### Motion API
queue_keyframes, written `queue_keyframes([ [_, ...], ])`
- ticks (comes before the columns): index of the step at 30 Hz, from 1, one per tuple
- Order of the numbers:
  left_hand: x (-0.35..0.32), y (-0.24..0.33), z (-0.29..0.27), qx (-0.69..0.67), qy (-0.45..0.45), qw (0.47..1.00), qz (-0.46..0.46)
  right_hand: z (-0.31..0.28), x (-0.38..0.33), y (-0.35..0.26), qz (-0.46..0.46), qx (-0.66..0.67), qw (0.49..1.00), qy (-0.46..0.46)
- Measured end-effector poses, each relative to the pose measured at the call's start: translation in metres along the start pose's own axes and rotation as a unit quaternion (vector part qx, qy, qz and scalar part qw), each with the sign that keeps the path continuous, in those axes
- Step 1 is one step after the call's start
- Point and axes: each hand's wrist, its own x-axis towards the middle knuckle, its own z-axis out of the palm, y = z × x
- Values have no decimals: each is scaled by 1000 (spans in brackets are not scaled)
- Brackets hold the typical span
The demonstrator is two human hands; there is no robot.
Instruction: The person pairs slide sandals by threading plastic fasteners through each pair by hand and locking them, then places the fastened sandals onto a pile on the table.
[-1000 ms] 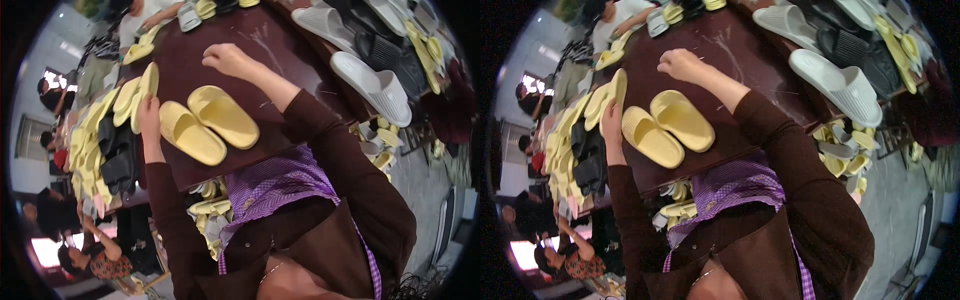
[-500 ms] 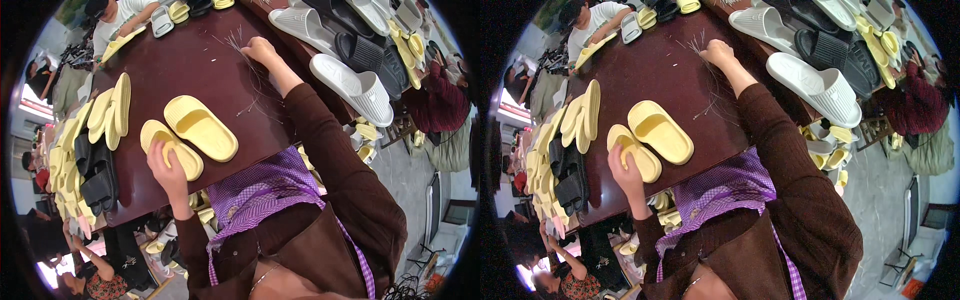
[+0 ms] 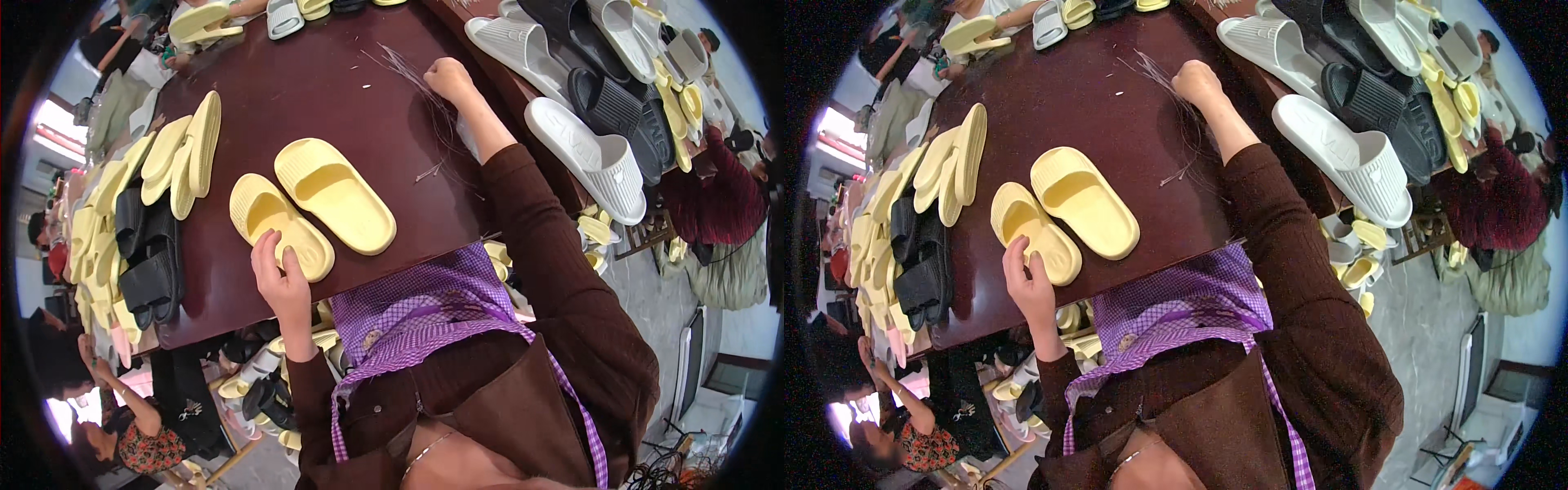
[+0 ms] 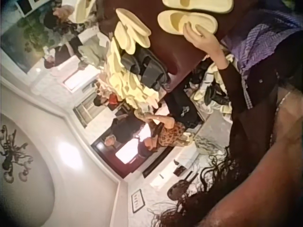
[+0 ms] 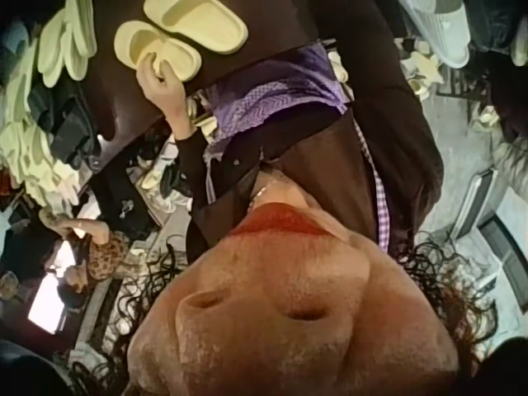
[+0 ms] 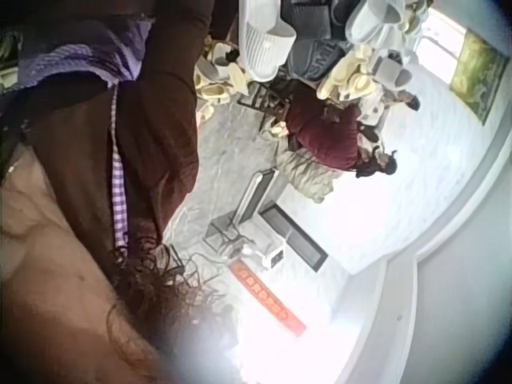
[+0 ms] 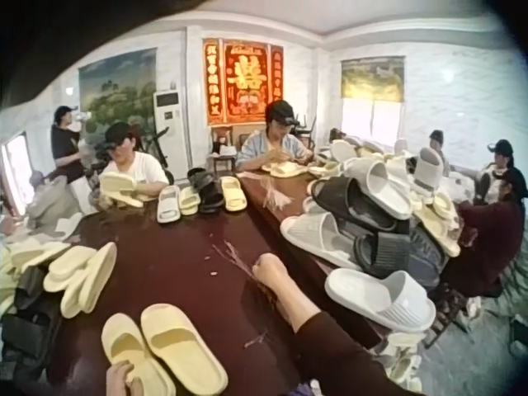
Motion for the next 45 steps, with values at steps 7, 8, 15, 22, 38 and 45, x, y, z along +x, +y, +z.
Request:
queue_keyframes([
  [7, 4, 10, 5, -43, -13, 999, 9, -5, -6, 7, -14, 106, 994, 29],
  [8, 4, 11, 5, -43, -11, 999, 8, -5, -5, 10, -16, 106, 994, 29],
  [15, 2, 13, 7, -64, -18, 998, 10, -3, -12, 11, -16, 215, 962, 166],
  [22, 11, 26, 9, -91, -40, 994, 36, -11, -15, -7, -95, 393, 883, 236],
  [38, 86, 82, 98, -459, -100, 868, -163, -23, -128, -61, -412, 241, 872, 112],
  [45, 83, 75, 119, -478, -109, 834, -253, -17, -132, -55, -446, 223, 863, 83],
])
